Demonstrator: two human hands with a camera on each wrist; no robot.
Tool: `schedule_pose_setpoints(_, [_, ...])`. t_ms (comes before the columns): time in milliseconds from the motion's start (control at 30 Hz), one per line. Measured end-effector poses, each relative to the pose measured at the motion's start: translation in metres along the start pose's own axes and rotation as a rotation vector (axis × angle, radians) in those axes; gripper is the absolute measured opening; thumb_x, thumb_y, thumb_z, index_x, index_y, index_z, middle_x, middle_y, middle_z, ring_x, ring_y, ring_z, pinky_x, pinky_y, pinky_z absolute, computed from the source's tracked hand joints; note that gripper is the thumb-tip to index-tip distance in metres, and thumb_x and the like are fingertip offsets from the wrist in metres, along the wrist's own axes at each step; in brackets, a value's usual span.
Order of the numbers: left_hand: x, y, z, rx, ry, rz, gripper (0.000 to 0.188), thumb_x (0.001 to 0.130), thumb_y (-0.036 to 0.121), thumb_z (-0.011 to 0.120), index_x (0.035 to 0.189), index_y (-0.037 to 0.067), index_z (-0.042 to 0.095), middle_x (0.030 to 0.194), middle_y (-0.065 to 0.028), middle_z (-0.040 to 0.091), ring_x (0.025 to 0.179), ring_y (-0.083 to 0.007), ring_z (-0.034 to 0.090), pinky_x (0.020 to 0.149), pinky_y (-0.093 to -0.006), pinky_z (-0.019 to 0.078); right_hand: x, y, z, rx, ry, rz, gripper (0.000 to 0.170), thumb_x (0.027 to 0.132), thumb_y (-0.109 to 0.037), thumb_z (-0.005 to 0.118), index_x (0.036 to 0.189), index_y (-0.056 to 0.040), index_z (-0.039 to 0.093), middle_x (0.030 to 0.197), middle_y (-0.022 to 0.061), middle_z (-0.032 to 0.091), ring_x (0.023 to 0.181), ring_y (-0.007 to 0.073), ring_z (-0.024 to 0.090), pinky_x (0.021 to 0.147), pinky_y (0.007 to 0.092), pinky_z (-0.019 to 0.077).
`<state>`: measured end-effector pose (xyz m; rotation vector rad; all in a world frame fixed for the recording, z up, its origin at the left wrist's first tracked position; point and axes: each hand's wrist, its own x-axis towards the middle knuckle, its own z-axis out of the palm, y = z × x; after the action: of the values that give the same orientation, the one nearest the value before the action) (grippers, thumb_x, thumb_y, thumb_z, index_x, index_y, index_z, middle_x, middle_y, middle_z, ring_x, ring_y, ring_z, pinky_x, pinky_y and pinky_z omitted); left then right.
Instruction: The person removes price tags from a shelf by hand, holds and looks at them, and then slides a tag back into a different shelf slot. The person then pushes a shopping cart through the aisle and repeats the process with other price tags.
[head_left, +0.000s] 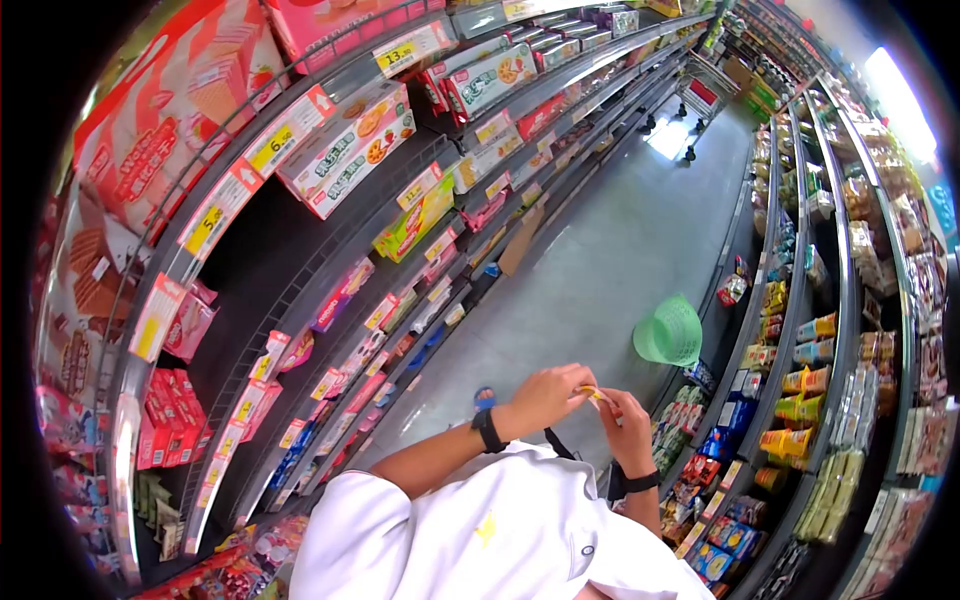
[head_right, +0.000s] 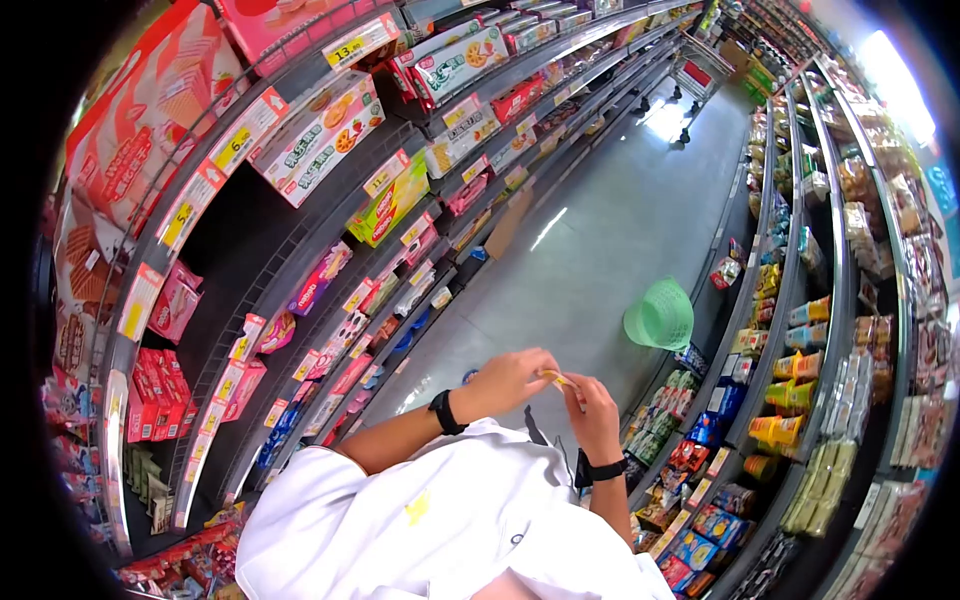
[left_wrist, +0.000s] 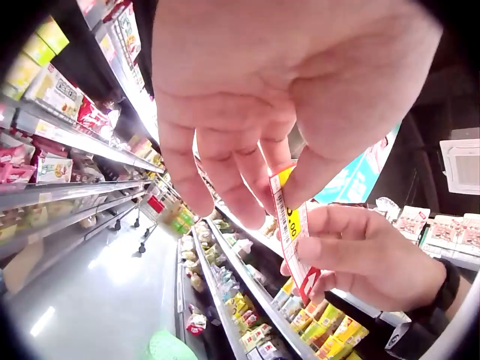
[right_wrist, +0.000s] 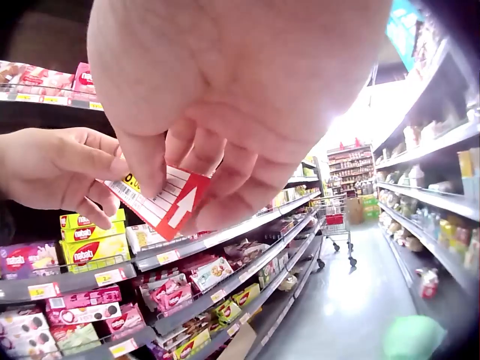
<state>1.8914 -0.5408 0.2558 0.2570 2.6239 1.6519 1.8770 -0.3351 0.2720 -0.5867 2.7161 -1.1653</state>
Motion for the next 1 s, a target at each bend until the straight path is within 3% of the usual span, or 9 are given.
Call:
schedule_pose_setpoints(133, [0.026,-0.016,-0.011,-0.017,0.06,-0.046,0.015,0.092,0.018,0.066,0.103,0.008,0.067,0.097,-0.0124,0.07,0.087,-0.0317,0.069,0.073,-0.041,0.054,0.034,0.025,-0.002,0.037,-0.026,0.018,0.017,0.093,-0.009,0.069,0.11,-0.0071,0.069,0.095,0.012,0.069,0.079,0.0254,0.069,0.069,0.0338,0.0557])
schedule_pose_setpoints(233, [0.037,-0.035,-0.003,-0.039,0.072,-0.135,0.015,0.092,0.018,0.066,0.103,0.007,0.066,0.095,-0.0126,0.07,0.087,-0.0313,0.07,0.073,-0.0402,0.0541,0.062,0.052,0.0,0.021,-0.101,-0.071,0.018,0.092,-0.008,0.069,0.11,-0.0077,0.069,0.097,0.0128,0.07,0.081,0.0282,0.069,0.069,0.0353,0.0558])
schedule_pose_setpoints(400, [0.073,-0.035,-0.004,-0.05,0.144,-0.309,0.015,0.092,0.018,0.067,0.101,0.005,0.066,0.094,-0.013,0.071,0.085,-0.0307,0.07,0.072,-0.0393,0.0538,0.123,0.071,-0.015,0.032,-0.256,-0.096,0.017,0.092,-0.011,0.067,0.109,-0.0085,0.069,0.098,0.0133,0.07,0.086,0.0322,0.068,0.073,0.0381,0.0552])
schedule_pose_setpoints(533, [0.115,-0.018,0.012,0.021,0.268,-0.319,0.014,0.093,0.015,0.066,0.102,0.005,0.065,0.096,-0.0116,0.07,0.086,-0.0281,0.069,0.074,-0.038,0.0535,0.179,0.09,-0.045,0.014,-0.345,-0.186,0.016,0.093,-0.012,0.064,0.108,-0.0086,0.07,0.097,0.0126,0.069,0.089,0.0324,0.067,0.076,0.0388,0.054])
schedule_pose_setpoints(767, [0.198,0.03,0.069,0.043,0.445,-0.375,0.013,0.093,0.012,0.068,0.101,0.003,0.064,0.093,-0.011,0.069,0.084,-0.0269,0.069,0.074,-0.0363,0.0535,0.257,0.147,-0.107,0.097,-0.418,-0.393,0.015,0.093,-0.013,0.066,0.106,-0.0077,0.07,0.095,0.0109,0.07,0.087,0.0311,0.067,0.075,0.0386,0.0536])
schedule_pose_setpoints(1000, [0.25,0.048,0.149,0.096,0.498,-0.568,0.014,0.093,0.014,0.069,0.101,0.004,0.064,0.091,-0.0101,0.069,0.083,-0.0245,0.069,0.073,-0.0347,0.0534,0.292,0.235,-0.139,0.235,-0.61,-0.376,0.015,0.093,-0.015,0.068,0.107,-0.0082,0.07,0.096,0.0093,0.07,0.086,0.0279,0.068,0.074,0.0371,0.054])
